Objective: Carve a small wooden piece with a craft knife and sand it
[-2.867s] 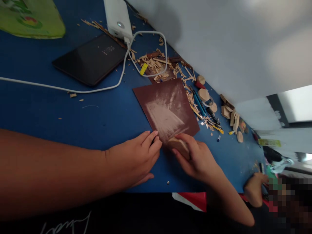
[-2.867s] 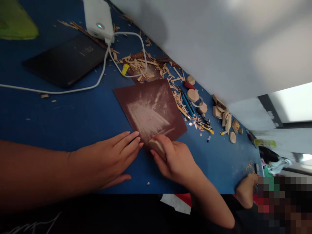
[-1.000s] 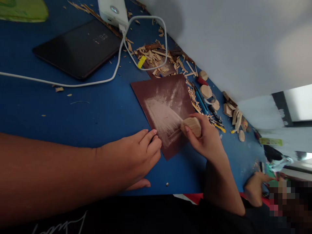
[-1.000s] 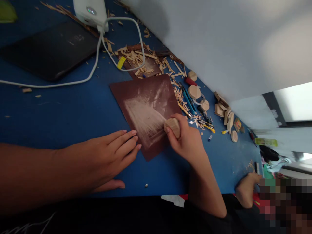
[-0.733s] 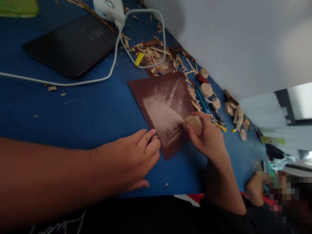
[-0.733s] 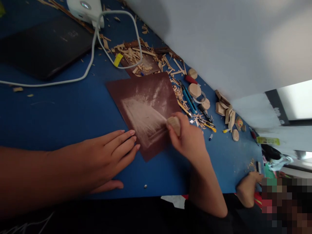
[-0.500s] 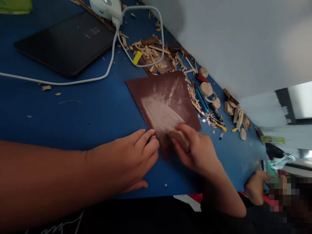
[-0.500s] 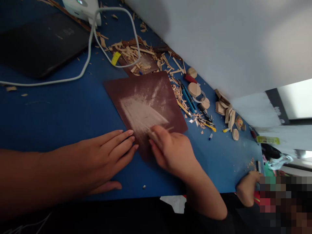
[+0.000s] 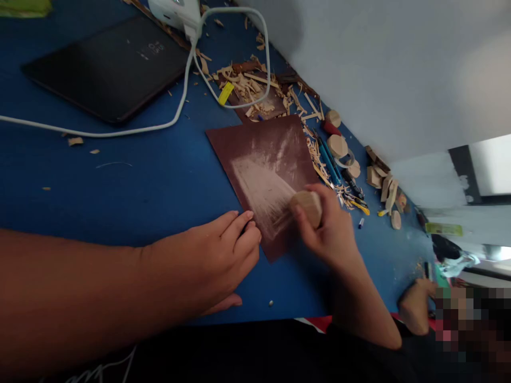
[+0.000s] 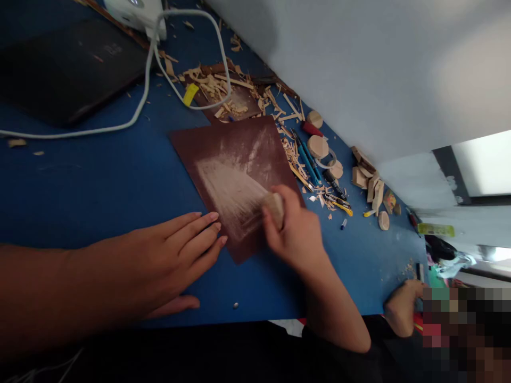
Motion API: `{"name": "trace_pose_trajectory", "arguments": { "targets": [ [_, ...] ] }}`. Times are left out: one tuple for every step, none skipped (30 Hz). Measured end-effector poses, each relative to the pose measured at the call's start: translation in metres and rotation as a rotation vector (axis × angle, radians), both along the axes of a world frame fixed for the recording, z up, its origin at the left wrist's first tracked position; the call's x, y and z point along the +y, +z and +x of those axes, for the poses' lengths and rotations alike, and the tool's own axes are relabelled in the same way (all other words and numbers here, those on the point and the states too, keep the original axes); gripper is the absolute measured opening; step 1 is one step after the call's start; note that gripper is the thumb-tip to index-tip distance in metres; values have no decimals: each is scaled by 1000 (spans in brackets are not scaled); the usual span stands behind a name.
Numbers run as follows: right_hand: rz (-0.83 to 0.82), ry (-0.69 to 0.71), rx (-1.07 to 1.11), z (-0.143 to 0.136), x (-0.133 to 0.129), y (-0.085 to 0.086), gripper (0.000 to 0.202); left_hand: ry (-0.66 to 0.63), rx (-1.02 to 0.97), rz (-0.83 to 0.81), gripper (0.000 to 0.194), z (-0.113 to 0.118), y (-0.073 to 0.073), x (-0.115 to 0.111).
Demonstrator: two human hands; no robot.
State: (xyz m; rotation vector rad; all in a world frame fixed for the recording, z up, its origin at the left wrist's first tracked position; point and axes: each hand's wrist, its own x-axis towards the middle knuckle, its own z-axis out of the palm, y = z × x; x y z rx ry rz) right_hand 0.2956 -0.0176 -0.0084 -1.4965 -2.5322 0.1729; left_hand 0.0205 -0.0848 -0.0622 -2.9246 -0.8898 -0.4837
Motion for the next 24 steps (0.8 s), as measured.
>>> {"name": "trace_pose_trajectory", "arguments": {
  "targets": [
    [-43,51,12,0,-1,0,46,4,0,0,82,0,0,0],
    [-79,87,19,0,0,-1,47,9,-2,1,82,0,0,-1],
    [-91,88,21,1,1,-1,47,13,-1,0,82,0,0,-1],
    [-73,50,19,2,2,-1,47,15,-1,0,82,0,0,-1],
    [-35,-13,13,3,5,-1,47,16,-2,1,82,0,-1,-1],
    [7,-78,9,5,6,0,47,18,-4,3,82,0,-1,-2],
    [36,-116,9,5,7,0,46,19,-6,3,82,0,-2,-2],
    [41,-110,14,5,6,0,46,19,-7,3,82,0,-2,-2],
    [13,-65,19,4,4,0,46,19,-10,4,82,0,-2,-2],
    [-33,-2,21,3,2,0,46,18,-15,5,83,0,-3,-2],
    [-80,54,22,1,0,0,47,16,-15,2,83,0,-2,-1],
    [-103,78,21,1,-1,0,48,15,-15,1,84,0,-2,-1],
    [-93,61,17,1,0,0,48,15,-14,0,83,0,-2,-1],
    [-54,8,11,2,2,1,47,16,-12,-1,83,0,-1,0],
    [-2,-61,4,3,4,1,46,16,-13,1,82,0,0,0],
    [43,-116,-2,3,5,1,46,14,-17,3,82,0,0,1],
    [61,-135,-4,4,6,2,46,10,-25,6,82,-1,1,1],
    [40,-108,-3,3,5,2,46,6,-32,7,83,-1,1,1],
    [-12,-49,2,2,3,3,46,2,-38,7,84,-1,2,1],
    [-73,16,7,1,1,3,47,-1,-43,6,84,-1,2,1],
    [-119,55,10,0,-1,4,47,-5,-45,3,84,-2,2,1],
    [-129,54,11,0,-1,4,47,-6,-44,0,84,-2,3,1],
    [-103,12,8,0,-1,4,47,-9,-42,-2,83,-2,3,1],
    [-52,-54,0,0,0,4,47,-13,-41,-4,82,-2,3,2]
  ]
}}
